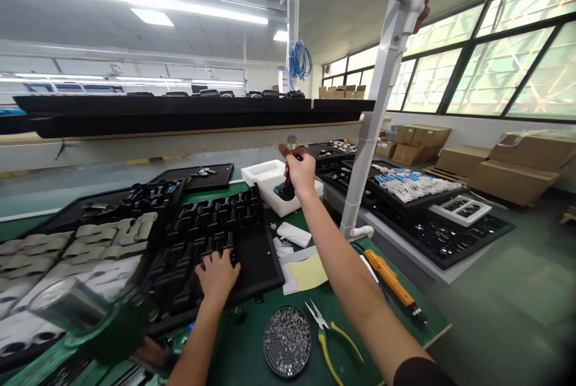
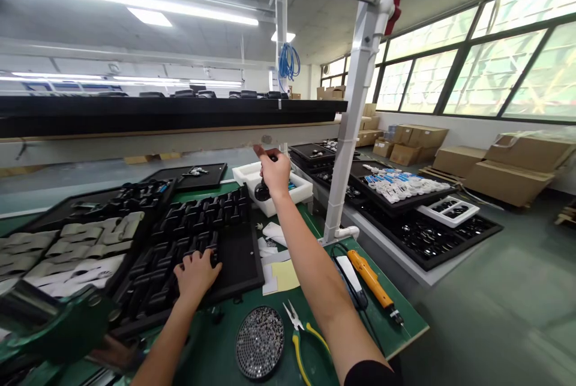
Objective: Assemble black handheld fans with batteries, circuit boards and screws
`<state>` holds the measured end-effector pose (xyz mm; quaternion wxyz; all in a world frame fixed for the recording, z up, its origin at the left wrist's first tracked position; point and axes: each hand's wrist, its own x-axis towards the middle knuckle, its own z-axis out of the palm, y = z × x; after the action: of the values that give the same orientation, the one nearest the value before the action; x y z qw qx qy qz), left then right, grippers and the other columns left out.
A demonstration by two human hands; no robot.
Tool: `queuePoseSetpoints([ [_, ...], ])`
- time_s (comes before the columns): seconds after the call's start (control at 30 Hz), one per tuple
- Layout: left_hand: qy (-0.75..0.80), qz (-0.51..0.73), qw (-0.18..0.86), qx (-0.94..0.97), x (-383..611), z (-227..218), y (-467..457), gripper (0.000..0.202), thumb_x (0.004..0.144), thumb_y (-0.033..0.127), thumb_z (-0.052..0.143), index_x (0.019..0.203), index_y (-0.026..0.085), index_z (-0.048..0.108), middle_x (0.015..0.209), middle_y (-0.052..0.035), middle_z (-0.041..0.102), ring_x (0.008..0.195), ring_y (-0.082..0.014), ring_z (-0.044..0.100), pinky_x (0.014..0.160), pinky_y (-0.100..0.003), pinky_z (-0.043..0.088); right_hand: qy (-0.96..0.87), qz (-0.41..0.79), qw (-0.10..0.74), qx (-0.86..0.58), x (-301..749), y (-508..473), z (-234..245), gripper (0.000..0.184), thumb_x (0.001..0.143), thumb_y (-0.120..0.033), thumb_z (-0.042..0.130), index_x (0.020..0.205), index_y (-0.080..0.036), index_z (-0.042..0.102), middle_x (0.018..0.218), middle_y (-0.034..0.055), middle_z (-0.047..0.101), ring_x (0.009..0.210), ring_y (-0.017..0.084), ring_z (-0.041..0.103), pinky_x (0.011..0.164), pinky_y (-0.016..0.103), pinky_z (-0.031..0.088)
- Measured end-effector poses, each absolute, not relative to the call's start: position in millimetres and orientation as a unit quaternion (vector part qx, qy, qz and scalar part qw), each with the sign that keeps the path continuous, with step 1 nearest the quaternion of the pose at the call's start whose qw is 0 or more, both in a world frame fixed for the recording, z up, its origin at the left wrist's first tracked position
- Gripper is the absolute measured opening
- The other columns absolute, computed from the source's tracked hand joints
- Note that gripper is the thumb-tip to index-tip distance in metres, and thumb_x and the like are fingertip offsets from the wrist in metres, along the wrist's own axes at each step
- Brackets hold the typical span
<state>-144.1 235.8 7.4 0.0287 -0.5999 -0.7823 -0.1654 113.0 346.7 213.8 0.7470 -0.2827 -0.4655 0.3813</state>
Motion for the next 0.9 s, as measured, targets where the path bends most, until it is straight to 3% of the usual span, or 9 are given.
queuePoseSetpoints([
  [0.1,-0.743,-0.259,-0.023,-0.617,-131,22,228,0.055,0.095,0.041,0.050,0.139,0.010,0.063,0.145,-0.0293,0.057,0.141,-0.0504,0.045,0.116,-0.072,0.032,-0.463,0.418,0.732,-0.275,120,322,193,0.041,0.085,-0.055,0.076,0.077,-0.022,0.053,0.055,-0.0075,0.048,0.046,0.010,0.047,0.048,0.024,0.041],
  [0.27,-0.588,-0.384,-0.261,-0.662,-73,13,166,0.060,0.107,0.061,0.035,0.150,0.023,0.047,0.136,-0.0150,0.067,0.117,-0.0261,0.071,0.099,-0.042,0.059,-0.397,0.533,0.710,-0.234,109,228,113,0.027,0.097,-0.048,0.051,0.086,-0.024,0.045,0.070,-0.0038,0.047,0.056,0.011,0.051,0.052,0.023,0.047],
  [0.33,-0.454,-0.506,-0.419,-0.602,-49,0,129,0.072,0.095,0.060,0.069,0.154,0.025,0.044,0.140,-0.0155,0.065,0.120,-0.0267,0.070,0.099,-0.040,0.059,-0.343,0.577,0.711,-0.209,104,185,74,0.020,0.098,-0.042,0.053,0.091,-0.024,0.047,0.078,-0.0023,0.050,0.065,0.012,0.056,0.062,0.026,0.055],
  [0.37,-0.434,-0.540,-0.448,-0.565,-41,-6,111,0.071,0.091,0.054,0.078,0.149,0.026,0.049,0.131,-0.0129,0.068,0.115,-0.0244,0.071,0.097,-0.037,0.059,-0.327,0.590,0.707,-0.215,105,165,55,0.019,0.099,-0.042,0.055,0.095,-0.025,0.050,0.082,-0.0014,0.053,0.070,0.013,0.060,0.069,0.028,0.059],
  [0.47,-0.477,-0.603,-0.446,-0.459,-37,-22,66,0.053,0.090,0.044,0.083,0.135,0.024,0.061,0.103,-0.0039,0.069,0.092,-0.0168,0.069,0.083,-0.027,0.056,-0.368,0.617,0.619,-0.317,120,112,3,0.028,0.103,-0.049,0.059,0.112,-0.023,0.064,0.101,0.0047,0.067,0.093,0.018,0.071,0.088,0.035,0.064],
  [0.53,-0.530,-0.607,-0.419,-0.419,-47,-27,47,0.045,0.091,0.043,0.081,0.128,0.023,0.066,0.099,-0.0026,0.069,0.088,-0.0156,0.067,0.079,-0.024,0.055,-0.431,0.655,0.496,-0.373,137,84,-22,0.038,0.103,-0.053,0.063,0.124,-0.021,0.069,0.114,0.0094,0.072,0.099,0.021,0.074,0.087,0.036,0.065],
  [0.67,-0.561,-0.542,-0.427,-0.457,-61,-26,35,0.037,0.090,0.045,0.083,0.115,0.020,0.074,0.100,-0.0047,0.072,0.089,-0.0168,0.067,0.078,-0.024,0.055,-0.497,0.739,0.295,-0.346,157,45,-41,0.045,0.106,-0.053,0.060,0.138,-0.022,0.066,0.100,0.0043,0.072,0.070,0.012,0.065,0.066,0.027,0.057],
  [0.77,-0.560,-0.512,-0.460,-0.461,-53,-22,40,0.034,0.093,0.047,0.079,0.114,0.020,0.076,0.103,-0.0051,0.072,0.088,-0.0165,0.065,0.075,-0.024,0.055,-0.493,0.770,0.255,-0.315,153,32,-38,0.040,0.111,-0.052,0.050,0.136,-0.022,0.061,0.089,-0.0012,0.061,0.064,0.008,0.048,0.060,0.022,0.042],
  [0.9,-0.569,-0.515,-0.470,-0.437,-39,-21,49,0.032,0.095,0.048,0.076,0.112,0.022,0.075,0.096,-0.0034,0.068,0.080,-0.0150,0.060,0.065,-0.022,0.051,-0.525,0.735,0.263,-0.339,147,33,-33,0.037,0.112,-0.053,0.048,0.130,-0.021,0.056,0.079,-0.0040,0.053,0.065,0.008,0.042,0.061,0.023,0.036],
])
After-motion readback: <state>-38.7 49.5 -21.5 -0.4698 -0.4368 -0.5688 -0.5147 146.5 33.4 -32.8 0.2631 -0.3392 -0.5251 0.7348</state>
